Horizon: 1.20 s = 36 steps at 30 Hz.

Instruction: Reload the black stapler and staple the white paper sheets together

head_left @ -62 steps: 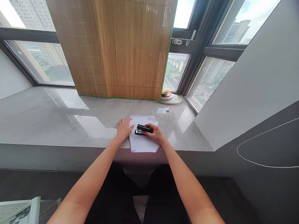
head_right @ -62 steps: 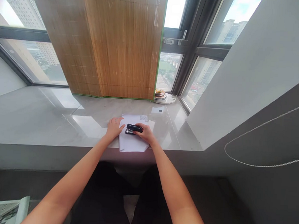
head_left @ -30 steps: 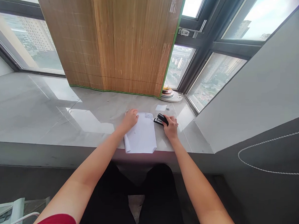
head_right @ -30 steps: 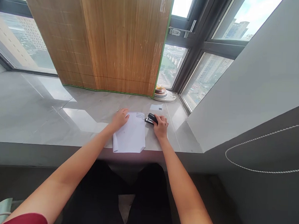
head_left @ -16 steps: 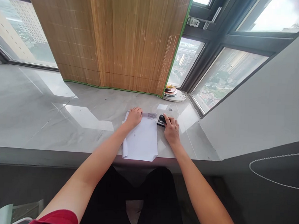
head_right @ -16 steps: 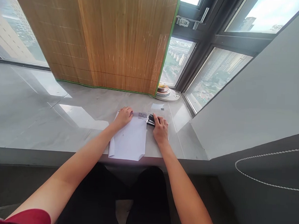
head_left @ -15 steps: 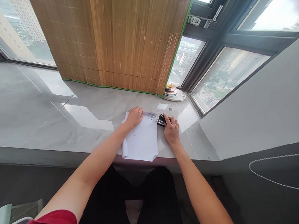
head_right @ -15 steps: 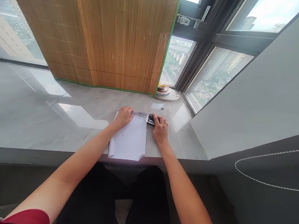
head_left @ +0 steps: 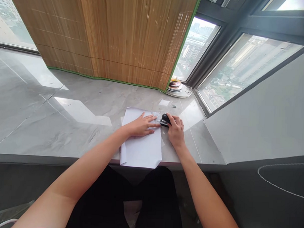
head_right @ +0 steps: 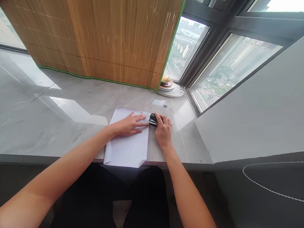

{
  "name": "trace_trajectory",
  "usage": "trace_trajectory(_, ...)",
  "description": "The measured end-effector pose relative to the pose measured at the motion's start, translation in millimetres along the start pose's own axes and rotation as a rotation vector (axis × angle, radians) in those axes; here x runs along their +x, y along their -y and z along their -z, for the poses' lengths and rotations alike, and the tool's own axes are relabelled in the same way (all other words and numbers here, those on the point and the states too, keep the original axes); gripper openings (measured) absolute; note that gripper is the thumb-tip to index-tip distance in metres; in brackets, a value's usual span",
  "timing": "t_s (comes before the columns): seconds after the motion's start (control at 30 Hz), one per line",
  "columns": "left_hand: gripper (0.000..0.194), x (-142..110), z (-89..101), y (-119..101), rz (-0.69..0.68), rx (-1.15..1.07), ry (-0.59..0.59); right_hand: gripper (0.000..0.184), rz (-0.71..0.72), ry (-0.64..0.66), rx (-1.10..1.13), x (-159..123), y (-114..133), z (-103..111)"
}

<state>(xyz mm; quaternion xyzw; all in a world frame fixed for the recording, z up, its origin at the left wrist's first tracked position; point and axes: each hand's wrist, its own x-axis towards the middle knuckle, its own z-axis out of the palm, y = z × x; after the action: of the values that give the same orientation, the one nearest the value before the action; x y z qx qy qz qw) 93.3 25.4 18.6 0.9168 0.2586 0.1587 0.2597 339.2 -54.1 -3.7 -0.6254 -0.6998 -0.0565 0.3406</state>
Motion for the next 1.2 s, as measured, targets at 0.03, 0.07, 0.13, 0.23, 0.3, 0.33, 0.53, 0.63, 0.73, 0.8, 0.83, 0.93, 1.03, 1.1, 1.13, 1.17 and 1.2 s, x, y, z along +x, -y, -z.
trace_trajectory(0.03, 0.047, 1, -0.4, 0, -0.004, -0.004, 0.001, 0.061, 0.004, -0.003, -0.002, 0, 0, 0)
trace_trajectory(0.07, 0.047, 1, -0.8, -1, -0.010, -0.009, -0.002, 0.061, 0.006, -0.005, -0.005, 0, 0, 1)
trace_trajectory(0.13, 0.048, 2, -2.1, -2, -0.019, -0.008, -0.003, 0.061, 0.009, -0.007, -0.010, 0, 0, 1)
trace_trajectory(0.23, 0.050, 3, -4.4, -5, -0.008, 0.038, 0.030, 0.059, 0.017, 0.002, -0.002, 0, 0, 1)
trace_trajectory(0.3, 0.050, 4, -5.5, -7, 0.005, 0.063, 0.040, 0.061, 0.018, 0.016, -0.002, 0, 1, 2)
trace_trajectory(0.33, 0.050, 4, -5.9, -9, 0.011, 0.064, 0.036, 0.063, 0.016, 0.027, -0.007, 0, 2, 2)
trace_trajectory(0.53, 0.051, 7, -8.0, -15, 0.056, 0.031, 0.036, 0.072, 0.016, 0.074, -0.056, -2, 3, 4)
trace_trajectory(0.63, 0.051, 9, -11.2, -14, 0.047, -0.022, -0.005, 0.068, 0.033, 0.080, -0.061, -1, 3, 4)
trace_trajectory(0.73, 0.053, 10, -14.2, -12, 0.021, 0.031, 0.000, 0.067, 0.043, 0.078, -0.060, -1, 4, 5)
trace_trajectory(0.8, 0.052, 10, -14.5, -12, 0.006, 0.094, 0.017, 0.068, 0.039, 0.083, -0.059, -1, 5, 5)
trace_trajectory(0.83, 0.051, 9, -13.9, -13, 0.001, 0.123, 0.025, 0.068, 0.036, 0.090, -0.061, -1, 6, 5)
trace_trajectory(0.93, 0.051, 9, -9.9, -19, -0.001, 0.208, 0.077, 0.070, 0.026, 0.105, -0.065, -1, 7, 6)
trace_trajectory(1.03, 0.054, 9, -6.0, -24, 0.005, 0.274, 0.130, 0.071, 0.021, 0.109, -0.054, 0, 7, 7)
trace_trajectory(1.1, 0.056, 10, -4.9, -26, 0.009, 0.292, 0.139, 0.072, 0.020, 0.111, -0.059, 0, 7, 7)
trace_trajectory(1.13, 0.056, 10, -4.8, -26, 0.009, 0.296, 0.141, 0.072, 0.020, 0.111, -0.066, 0, 7, 7)
trace_trajectory(1.17, 0.056, 10, -5.0, -26, 0.010, 0.299, 0.143, 0.073, 0.022, 0.112, -0.074, 0, 7, 7)
trace_trajectory(1.2, 0.056, 10, -5.3, -26, 0.010, 0.302, 0.145, 0.073, 0.026, 0.113, -0.081, 0, 7, 7)
